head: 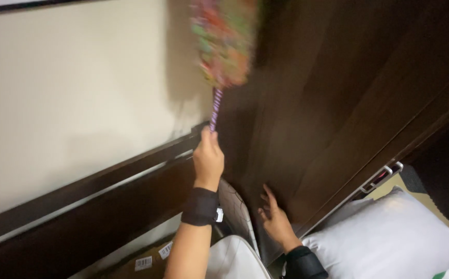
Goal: The person uses a duster to clean dust from a wall-mounted air conditioner, the wall below it, a pink curtain, and the wooden headboard of a bed. The person moves around the room to reach different surfaces while dusting.
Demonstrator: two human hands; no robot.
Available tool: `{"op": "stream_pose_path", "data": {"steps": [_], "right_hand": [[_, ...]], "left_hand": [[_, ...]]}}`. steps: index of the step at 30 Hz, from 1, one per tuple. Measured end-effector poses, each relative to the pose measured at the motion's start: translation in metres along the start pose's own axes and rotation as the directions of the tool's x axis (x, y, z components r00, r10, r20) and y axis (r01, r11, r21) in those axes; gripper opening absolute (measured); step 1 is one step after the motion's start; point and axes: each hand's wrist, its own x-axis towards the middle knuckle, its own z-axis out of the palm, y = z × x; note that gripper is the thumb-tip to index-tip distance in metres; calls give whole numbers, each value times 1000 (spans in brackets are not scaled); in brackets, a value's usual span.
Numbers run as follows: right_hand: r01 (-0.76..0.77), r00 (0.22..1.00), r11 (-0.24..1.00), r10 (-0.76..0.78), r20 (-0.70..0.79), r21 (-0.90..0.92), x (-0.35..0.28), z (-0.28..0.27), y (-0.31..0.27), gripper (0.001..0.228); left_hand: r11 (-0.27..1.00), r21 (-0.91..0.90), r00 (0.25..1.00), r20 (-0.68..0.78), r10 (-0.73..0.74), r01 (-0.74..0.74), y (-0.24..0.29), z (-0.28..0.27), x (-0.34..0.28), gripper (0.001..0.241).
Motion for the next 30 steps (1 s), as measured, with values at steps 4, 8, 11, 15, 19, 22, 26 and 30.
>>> {"op": "stream_pose_path", "data": {"steps": [4, 8, 11, 15, 19, 22, 26, 30], "right_hand": [[-58, 998, 998, 58, 21, -23, 6, 1, 3, 83], [-66, 997, 998, 66, 27, 3, 12, 9, 11, 82], [-39, 999, 999, 39, 26, 31, 6, 5, 13, 79], [-17, 1000, 1000, 17, 4, -8, 2, 12, 29, 70], [19, 999, 1000, -19, -34, -2, -7, 21, 39, 62], [-71, 997, 995, 69, -38, -63, -18, 15, 12, 61], [-85, 996, 993, 81, -49, -86, -36, 15, 18, 63], [-181, 983, 972, 185, 17, -149, -48, 8, 21, 68]], "left_hand": [[994, 17, 993, -55, -105, 106, 15, 0, -1, 31], [982, -66, 981, -84, 174, -180, 21, -3, -23, 34], [963, -50, 964, 27, 266, -265, 23, -13, -37, 33], [990, 6, 985, 98, -142, 142, 2, -43, -68, 31], [971, 8, 956, 177, -235, 237, -34, -69, -157, 33], [937, 166, 865, 360, -348, 308, -57, -76, -233, 32], [782, 397, 607, 493, -623, 480, -97, -83, -299, 29], [825, 387, 806, 267, -528, 412, -156, -132, -338, 22]]}}
